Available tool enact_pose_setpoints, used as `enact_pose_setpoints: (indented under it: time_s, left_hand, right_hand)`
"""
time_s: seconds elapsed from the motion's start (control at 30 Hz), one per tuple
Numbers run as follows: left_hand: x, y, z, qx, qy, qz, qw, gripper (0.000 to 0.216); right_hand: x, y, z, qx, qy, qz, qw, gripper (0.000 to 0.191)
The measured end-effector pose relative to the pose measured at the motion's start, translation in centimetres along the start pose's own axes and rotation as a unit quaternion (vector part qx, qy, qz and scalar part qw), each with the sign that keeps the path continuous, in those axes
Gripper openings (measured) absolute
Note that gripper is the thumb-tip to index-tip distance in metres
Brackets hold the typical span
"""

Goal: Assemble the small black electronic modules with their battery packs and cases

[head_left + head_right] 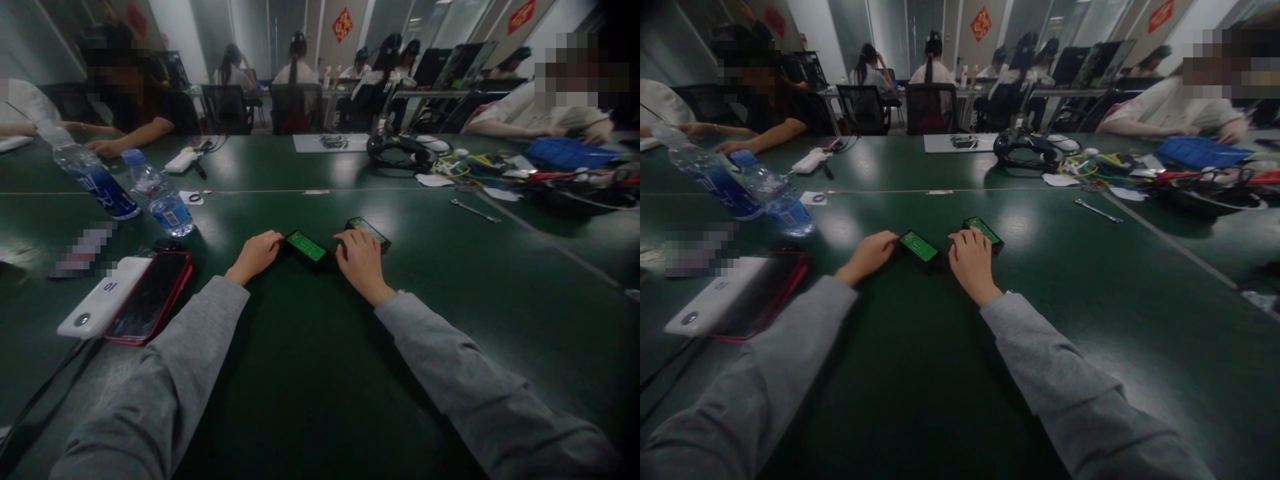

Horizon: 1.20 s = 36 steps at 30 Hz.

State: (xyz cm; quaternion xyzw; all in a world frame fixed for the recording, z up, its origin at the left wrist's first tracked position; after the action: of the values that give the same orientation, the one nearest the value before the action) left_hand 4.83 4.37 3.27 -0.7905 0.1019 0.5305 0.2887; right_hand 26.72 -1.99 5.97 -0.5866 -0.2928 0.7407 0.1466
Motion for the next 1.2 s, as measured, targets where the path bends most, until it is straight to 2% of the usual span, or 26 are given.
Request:
enact_pose_setpoints:
  time_s: [0.1, 0.2, 0.3, 0.47, 0.67, 0.83, 0.97, 1.2]
  left_hand:
    - [0.0, 0.0, 0.0, 0.000, 0.002, 0.002, 1.000, 0.027]
    - [-0.1, 0.0, -0.1, 0.000, 0.006, 0.001, 1.000, 0.027]
    - [-0.1, 0.0, 0.0, 0.000, 0.007, 0.000, 1.000, 0.027]
    - [-0.1, 0.0, -0.1, 0.006, 0.009, -0.003, 1.000, 0.028]
    - [-0.2, 0.1, -0.2, 0.004, 0.012, -0.005, 1.000, 0.027]
    - [-0.2, 0.1, -0.2, 0.000, 0.019, 0.002, 1.000, 0.027]
    - [0.0, 0.0, 0.0, -0.005, 0.018, 0.002, 1.000, 0.027]
    - [0.1, 0.0, 0.0, 0.002, 0.026, -0.005, 1.000, 0.027]
  right_hand:
    - [-0.6, -0.3, -0.9, 0.028, -0.021, -0.028, 0.999, 0.032]
    - [-0.4, -0.3, -2.2, 0.038, 0.024, -0.033, 0.998, 0.038]
    - [0.1, -0.4, -3.3, 0.027, 0.044, -0.021, 0.998, 0.042]
    - [-0.1, -0.4, -3.6, 0.000, -0.004, -0.020, 1.000, 0.038]
    - [-0.9, 0.6, -0.9, -0.042, -0.073, -0.002, 0.996, 0.039]
    - [-2.7, 1.1, 2.1, -0.036, -0.137, -0.043, 0.989, 0.036]
    - [-1.6, 1.5, 4.7, -0.056, -0.142, 0.020, 0.988, 0.043]
    - [0.1, 2.0, 5.5, -0.072, -0.148, 0.083, 0.983, 0.048]
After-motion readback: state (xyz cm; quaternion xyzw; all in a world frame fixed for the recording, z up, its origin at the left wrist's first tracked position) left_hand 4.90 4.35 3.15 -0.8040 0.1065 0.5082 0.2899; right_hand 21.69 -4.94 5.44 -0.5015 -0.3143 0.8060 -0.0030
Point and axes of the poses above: each hand's wrist, its own y-axis away from the middle knuckle, its own x-axis out of the palm, z = x × y, the point moved 8 cm from there along -y, towards the middle knuckle, and after that the axes turned 4 degrees about -z, right-handed, at the moved point
